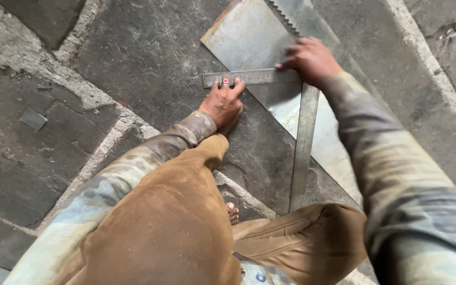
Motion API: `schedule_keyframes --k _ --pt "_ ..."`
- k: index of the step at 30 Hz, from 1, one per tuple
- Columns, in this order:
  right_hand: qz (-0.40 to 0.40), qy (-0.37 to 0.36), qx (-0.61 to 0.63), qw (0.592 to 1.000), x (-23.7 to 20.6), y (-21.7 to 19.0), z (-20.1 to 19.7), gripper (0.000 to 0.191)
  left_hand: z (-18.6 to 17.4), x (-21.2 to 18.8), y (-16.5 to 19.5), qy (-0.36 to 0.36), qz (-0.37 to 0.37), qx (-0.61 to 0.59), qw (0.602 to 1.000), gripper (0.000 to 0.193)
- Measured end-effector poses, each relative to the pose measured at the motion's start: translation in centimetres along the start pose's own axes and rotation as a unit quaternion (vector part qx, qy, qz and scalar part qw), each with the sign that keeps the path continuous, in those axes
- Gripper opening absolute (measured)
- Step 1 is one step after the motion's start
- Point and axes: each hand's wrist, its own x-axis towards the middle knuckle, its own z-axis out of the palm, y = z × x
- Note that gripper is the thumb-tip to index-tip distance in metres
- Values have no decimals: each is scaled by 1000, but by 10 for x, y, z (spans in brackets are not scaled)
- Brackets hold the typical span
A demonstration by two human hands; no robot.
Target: The person sits on a stone floor and uses a metal square ruler and a marker to draw straight lines on a rectangular metal sheet. They repeatedly measure and mark the sheet to create guidelines for cutting or assembly.
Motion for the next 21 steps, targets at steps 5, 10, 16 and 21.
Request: schedule_keyframes --k 5,10,16,21 --pt "100 -55 82 990 13 -2 11 14 0 1 0 23 1 31 999 25" --pt "17 31 109 993 63 -44 34 16 8 1 -1 27 13 26 999 21" --pt "27 -43 55 997 12 -15 14 19 12 0 -1 65 5 11 998 24" --pt "82 -58 51 994 -18 15 13 17 5 5 -8 -2 -6 -36 999 21"
